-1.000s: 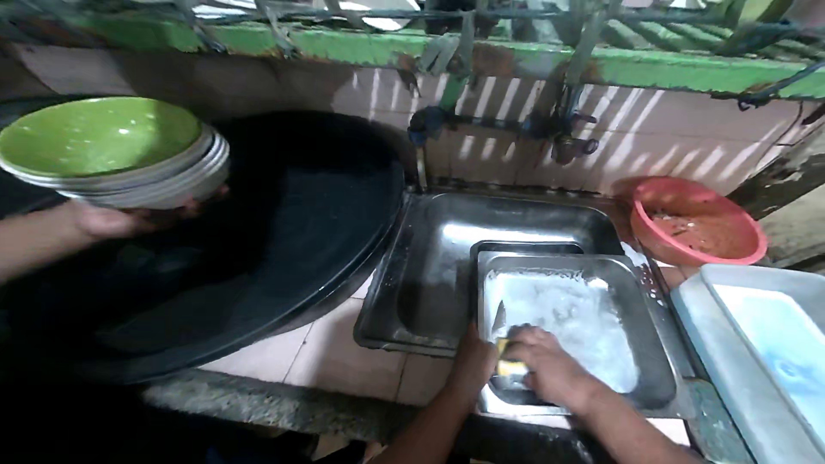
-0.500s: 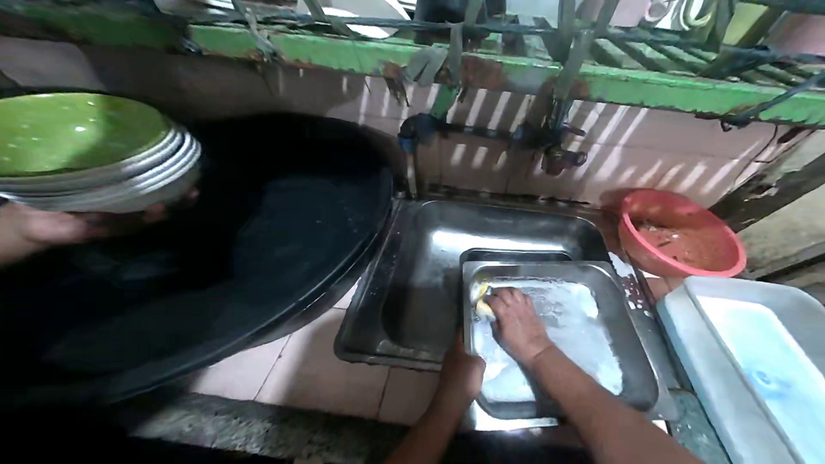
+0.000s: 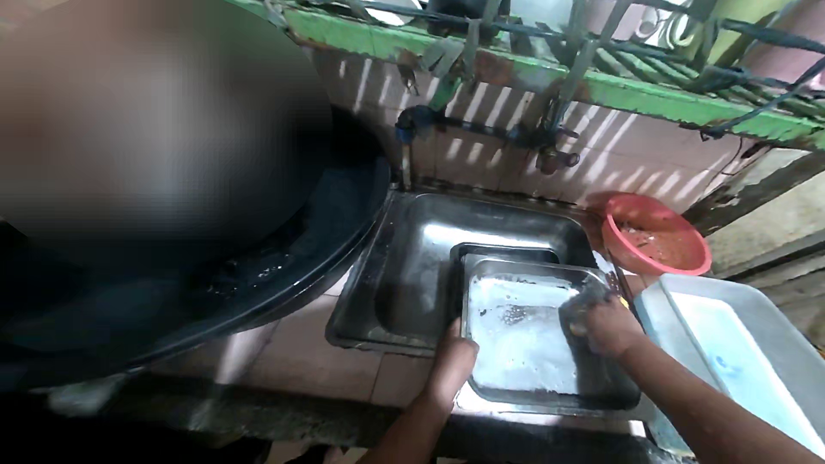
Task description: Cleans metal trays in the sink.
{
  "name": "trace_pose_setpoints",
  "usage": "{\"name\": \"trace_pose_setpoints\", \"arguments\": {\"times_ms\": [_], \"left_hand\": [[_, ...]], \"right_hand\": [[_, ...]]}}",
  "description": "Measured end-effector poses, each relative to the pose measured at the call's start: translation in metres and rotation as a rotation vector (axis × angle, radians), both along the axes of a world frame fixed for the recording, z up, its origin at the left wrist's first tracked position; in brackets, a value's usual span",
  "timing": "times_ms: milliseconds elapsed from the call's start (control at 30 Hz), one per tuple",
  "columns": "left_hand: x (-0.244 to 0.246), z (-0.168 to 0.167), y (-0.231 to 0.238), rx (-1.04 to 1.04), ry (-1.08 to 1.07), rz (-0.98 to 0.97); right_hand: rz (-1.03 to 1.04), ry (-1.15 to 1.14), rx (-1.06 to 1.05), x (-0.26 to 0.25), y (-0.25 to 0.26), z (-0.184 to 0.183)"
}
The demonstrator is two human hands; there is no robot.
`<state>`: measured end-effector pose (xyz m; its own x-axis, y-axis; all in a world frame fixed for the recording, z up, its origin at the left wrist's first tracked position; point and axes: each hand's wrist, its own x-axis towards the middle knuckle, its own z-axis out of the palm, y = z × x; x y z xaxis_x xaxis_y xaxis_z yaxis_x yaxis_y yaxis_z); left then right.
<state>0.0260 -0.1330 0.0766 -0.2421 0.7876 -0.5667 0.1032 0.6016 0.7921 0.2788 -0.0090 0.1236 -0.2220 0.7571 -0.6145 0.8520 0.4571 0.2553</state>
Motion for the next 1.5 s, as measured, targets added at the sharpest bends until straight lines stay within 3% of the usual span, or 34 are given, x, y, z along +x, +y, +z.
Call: {"name": "trace_pose_setpoints", "arguments": {"times_ms": [200, 367, 500, 633, 700, 767, 933, 1167, 1267, 1400, 1500], "left_hand": [[0.000, -0.005, 0.000, 0.015, -0.023, 0.018], [-0.001, -0.001, -0.002, 0.022, -0.033, 0.016], [0.001, 0.013, 0.002, 0.056, -0.057, 0.015], [0.003, 0.010, 0.025, 0.077, -0.023, 0.019], [-0.001, 0.009, 0.035, 0.066, -0.006, 0.033], [-0.008, 0.004, 0.040, 0.073, 0.018, 0.053], [-0.025, 0.003, 0.041, 0.080, 0.071, 0.062], [-0.024, 0.006, 0.053, 0.019, 0.175, 0.005], [-0.027, 0.006, 0.058, -0.024, 0.187, -0.010], [-0.030, 0.002, 0.060, -0.020, 0.193, -0.017], [-0.029, 0.003, 0.060, -0.030, 0.178, -0.020]], "right_hand": [[0.081, 0.030, -0.065, 0.027, -0.066, -0.008], [-0.170, 0.015, -0.303, 0.007, -0.063, -0.002], [-0.277, 0.300, -0.478, -0.040, -0.058, 0.002], [-0.302, 0.472, -0.441, -0.118, -0.059, 0.002], [-0.305, 0.511, -0.389, -0.133, -0.059, -0.003], [-0.283, 0.524, -0.323, -0.117, -0.056, -0.012], [-0.391, 0.430, -0.180, -0.020, -0.029, -0.050], [-0.322, 0.700, -0.361, -0.127, -0.048, -0.037], [-0.427, 0.763, -0.406, -0.095, -0.031, -0.060], [-0.578, 0.639, -0.377, -0.015, -0.003, -0.083], [-0.690, 0.723, -0.337, -0.009, 0.005, -0.078]]}}
